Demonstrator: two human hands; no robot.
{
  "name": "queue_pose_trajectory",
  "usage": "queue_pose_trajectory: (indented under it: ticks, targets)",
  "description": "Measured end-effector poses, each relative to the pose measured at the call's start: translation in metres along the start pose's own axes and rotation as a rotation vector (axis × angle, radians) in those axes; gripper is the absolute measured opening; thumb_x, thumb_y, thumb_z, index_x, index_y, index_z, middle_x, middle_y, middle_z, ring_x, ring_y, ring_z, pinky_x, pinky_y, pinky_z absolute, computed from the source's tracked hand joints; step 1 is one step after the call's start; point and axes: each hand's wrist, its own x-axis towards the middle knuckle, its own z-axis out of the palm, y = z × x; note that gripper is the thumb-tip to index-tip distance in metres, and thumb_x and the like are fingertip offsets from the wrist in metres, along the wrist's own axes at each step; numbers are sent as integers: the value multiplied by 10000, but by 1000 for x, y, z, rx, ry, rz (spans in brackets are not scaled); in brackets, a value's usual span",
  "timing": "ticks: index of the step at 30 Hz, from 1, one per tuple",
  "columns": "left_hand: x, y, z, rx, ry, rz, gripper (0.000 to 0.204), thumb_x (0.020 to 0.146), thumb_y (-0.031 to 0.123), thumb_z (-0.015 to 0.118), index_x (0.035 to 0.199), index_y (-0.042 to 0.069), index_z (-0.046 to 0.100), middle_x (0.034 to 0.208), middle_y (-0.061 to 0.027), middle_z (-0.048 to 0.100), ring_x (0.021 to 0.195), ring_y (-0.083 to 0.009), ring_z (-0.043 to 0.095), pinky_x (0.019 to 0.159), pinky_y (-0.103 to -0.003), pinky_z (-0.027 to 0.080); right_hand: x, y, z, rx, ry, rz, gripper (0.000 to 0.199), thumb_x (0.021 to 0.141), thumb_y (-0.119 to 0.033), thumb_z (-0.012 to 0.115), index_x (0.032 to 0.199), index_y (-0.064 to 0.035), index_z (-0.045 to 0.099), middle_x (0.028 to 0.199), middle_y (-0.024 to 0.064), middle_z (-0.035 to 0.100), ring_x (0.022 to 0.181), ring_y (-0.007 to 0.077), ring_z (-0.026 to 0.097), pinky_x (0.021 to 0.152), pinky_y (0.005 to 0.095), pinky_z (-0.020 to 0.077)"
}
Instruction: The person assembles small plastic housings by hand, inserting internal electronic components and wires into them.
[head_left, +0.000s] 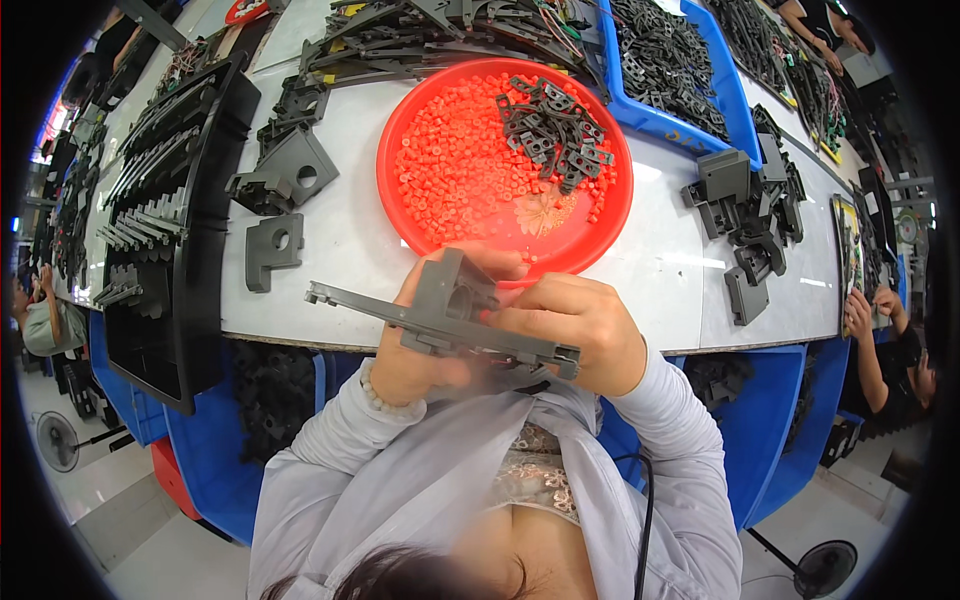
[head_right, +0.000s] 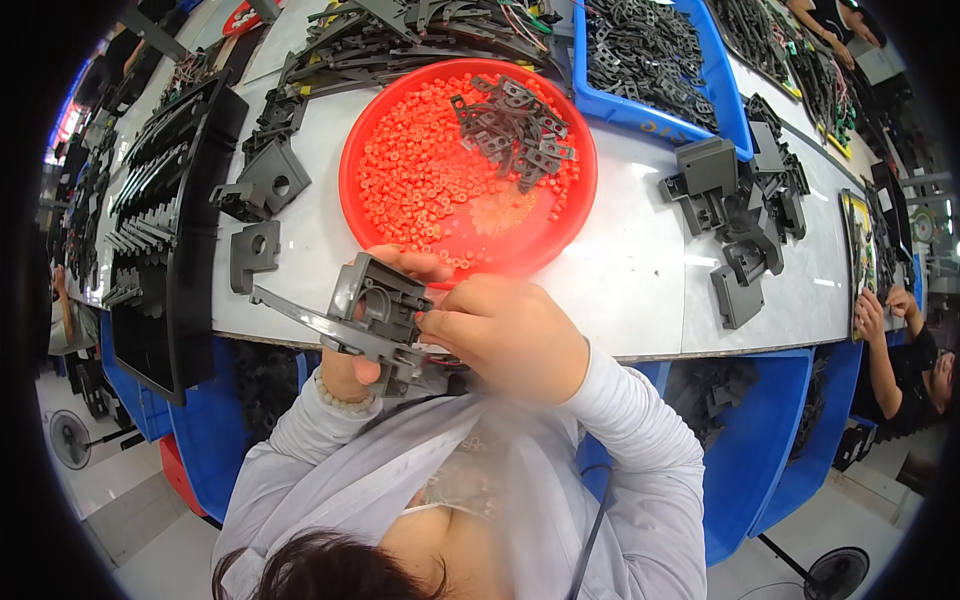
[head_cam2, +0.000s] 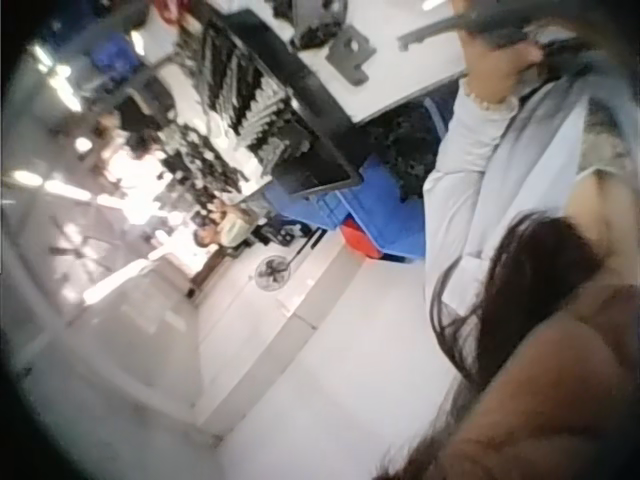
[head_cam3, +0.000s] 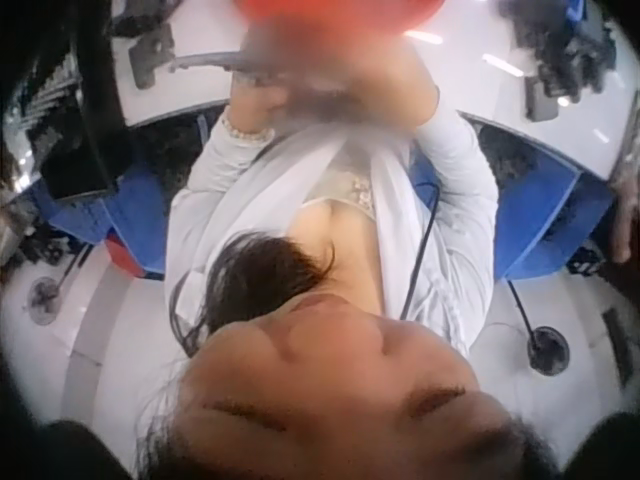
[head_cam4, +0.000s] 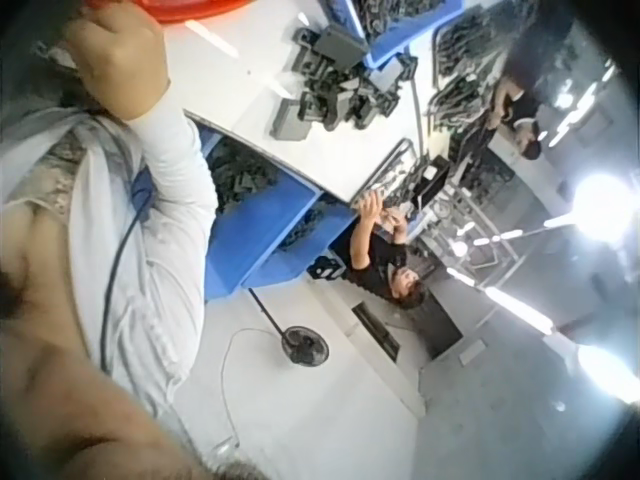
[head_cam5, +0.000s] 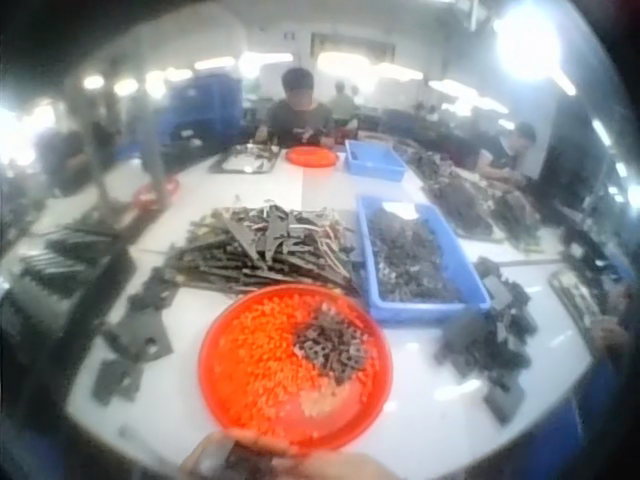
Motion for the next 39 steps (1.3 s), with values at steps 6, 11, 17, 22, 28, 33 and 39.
queue_pose_trajectory:
  ticks: [6,11,17,22,28,33,39]
  targets:
    - [-2,2,8,43,92,-53,950,585,463,825,1280,17,354,1237,-144,478,1103,-224,515,908,-359,462,-2,2,7,-21,57,-34,183,724,-125,672,893,-73,623,767,63,568,696,234,586,592,346,484]
    - [-4,3,7,41,122,-70,978,587,535,790,1292,31,337,1228,-127,468,1123,-234,491,929,-355,441,-8,16,22,7,145,-103,212,699,-115,695,898,-83,630,779,46,576,696,213,580,598,318,488]
    - [0,7,12,-80,172,-100,953,656,565,727,1331,51,292,1232,-123,452,1175,-258,454,974,-382,424,-7,19,28,47,225,-65,227,683,-91,721,894,-78,637,774,41,585,679,223,575,603,324,488]
    - [2,15,10,-136,85,-24,854,751,507,673,1356,46,284,1270,-159,446,1205,-287,445,955,-411,431,-26,20,31,339,293,158,469,628,-182,798,1018,-55,573,955,96,591,822,272,581,723,363,481]
    - [5,26,18,-108,106,1,811,755,427,666,1352,37,277,1264,-184,445,1168,-316,479,962,-434,425,-13,11,34,352,232,124,781,531,-354,863,1132,-50,467,1223,157,481,1174,326,448,979,437,344]
    - [3,25,18,-84,94,69,774,751,333,669,1348,34,277,1274,-185,437,1164,-316,482,961,-429,422,-10,-3,45,247,177,208,631,562,-298,847,1043,-43,528,1104,133,562,1085,297,526,985,461,340]
    - [2,21,17,-28,156,158,645,785,45,561,1356,51,261,1278,-173,438,1160,-278,487,937,-416,440,-12,-10,49,186,237,153,372,611,-171,794,906,-60,597,698,58,595,717,231,590,752,375,447]
